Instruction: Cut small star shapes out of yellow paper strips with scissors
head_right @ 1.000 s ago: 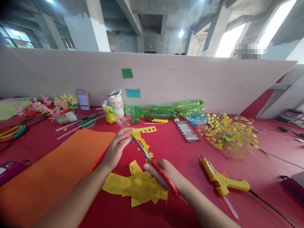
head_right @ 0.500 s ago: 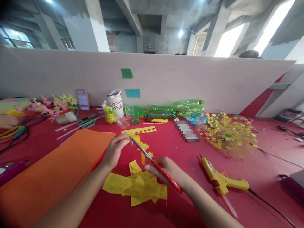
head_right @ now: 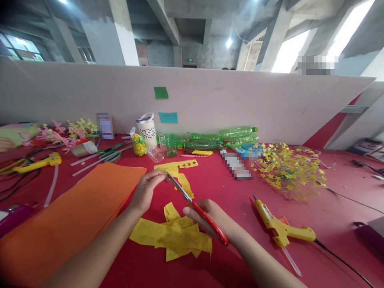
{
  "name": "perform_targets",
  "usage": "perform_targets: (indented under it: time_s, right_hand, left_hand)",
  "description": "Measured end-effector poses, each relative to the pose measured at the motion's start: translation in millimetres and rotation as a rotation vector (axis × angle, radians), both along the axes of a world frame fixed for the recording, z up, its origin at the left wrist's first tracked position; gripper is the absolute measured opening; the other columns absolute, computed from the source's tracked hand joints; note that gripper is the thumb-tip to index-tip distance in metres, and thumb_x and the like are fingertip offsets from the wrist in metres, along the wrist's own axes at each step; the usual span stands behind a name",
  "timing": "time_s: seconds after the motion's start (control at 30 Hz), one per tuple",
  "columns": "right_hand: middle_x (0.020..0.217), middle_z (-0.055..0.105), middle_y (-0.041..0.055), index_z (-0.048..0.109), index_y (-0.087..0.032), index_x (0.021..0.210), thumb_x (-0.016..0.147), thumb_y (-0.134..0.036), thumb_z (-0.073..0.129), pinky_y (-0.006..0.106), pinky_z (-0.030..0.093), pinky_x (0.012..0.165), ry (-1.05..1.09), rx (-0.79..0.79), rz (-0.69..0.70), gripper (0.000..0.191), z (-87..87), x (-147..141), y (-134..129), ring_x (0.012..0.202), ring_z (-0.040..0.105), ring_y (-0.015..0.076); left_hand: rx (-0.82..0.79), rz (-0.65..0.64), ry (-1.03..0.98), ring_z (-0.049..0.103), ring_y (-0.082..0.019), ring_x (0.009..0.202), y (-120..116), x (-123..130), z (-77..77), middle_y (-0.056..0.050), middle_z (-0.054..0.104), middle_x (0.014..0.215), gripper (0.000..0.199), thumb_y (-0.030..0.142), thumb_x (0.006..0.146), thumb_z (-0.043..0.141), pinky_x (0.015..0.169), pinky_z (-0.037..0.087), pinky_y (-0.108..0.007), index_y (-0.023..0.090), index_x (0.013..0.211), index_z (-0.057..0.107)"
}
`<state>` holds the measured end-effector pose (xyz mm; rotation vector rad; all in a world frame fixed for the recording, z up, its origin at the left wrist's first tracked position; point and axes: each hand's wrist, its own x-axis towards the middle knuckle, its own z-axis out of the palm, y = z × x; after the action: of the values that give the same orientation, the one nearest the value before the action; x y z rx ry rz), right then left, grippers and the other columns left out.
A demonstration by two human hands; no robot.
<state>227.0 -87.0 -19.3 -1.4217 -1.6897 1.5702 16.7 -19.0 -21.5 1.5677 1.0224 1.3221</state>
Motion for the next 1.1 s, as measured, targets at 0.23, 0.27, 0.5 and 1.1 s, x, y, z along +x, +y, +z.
perform_targets:
  time_s: [0.23,0.27,0.5,1.1]
  right_hand:
    - [0.047,0.029,-0.0092,0.037,-0.019,0.060,0.078,-0.060,0.060,0.018,0.022,0.036,0.012,-0.005,-0.007,0.050,-0.9,2.4,1.5,0.039,0.031,0.0044]
    - [0.047,0.029,-0.0093,0.037,-0.019,0.060,0.078,-0.060,0.061,0.018,0.021,0.037,0.019,-0.004,-0.002,0.050,-0.4,2.5,1.4,0.039,0.030,0.0043]
    - [0.047,0.032,-0.0086,0.038,-0.019,0.059,0.076,-0.061,0.061,0.018,0.021,0.036,0.023,-0.014,-0.010,0.051,2.0,0.9,0.4,0.039,0.031,0.0041]
    - [0.038,0.033,-0.0085,0.042,-0.019,0.057,0.077,-0.068,0.054,0.017,0.023,0.030,-0.056,-0.070,-0.092,0.054,-1.1,-1.5,0.1,0.029,0.030,0.0042]
  left_hand:
    - [-0.016,-0.055,0.017,0.053,-0.018,0.076,-0.1,-1.3,-0.3,-0.001,0.056,0.072,0.027,0.029,0.084,0.051,0.071,0.038,-0.028,0.018,0.062,0.061]
    - [-0.014,-0.056,0.011,0.053,-0.018,0.076,0.1,-1.4,-0.7,-0.001,0.056,0.071,0.027,0.029,0.084,0.051,0.072,0.038,-0.027,0.018,0.061,0.060]
    - [-0.015,-0.082,-0.011,0.052,-0.016,0.076,0.7,-2.7,-1.6,-0.001,0.055,0.070,0.028,0.026,0.085,0.051,0.076,0.038,-0.026,0.018,0.059,0.060]
    - [0.012,-0.034,0.029,0.053,-0.016,0.077,-2.6,-1.3,0.5,-0.001,0.056,0.069,0.028,0.027,0.086,0.051,0.073,0.038,-0.026,0.019,0.060,0.060]
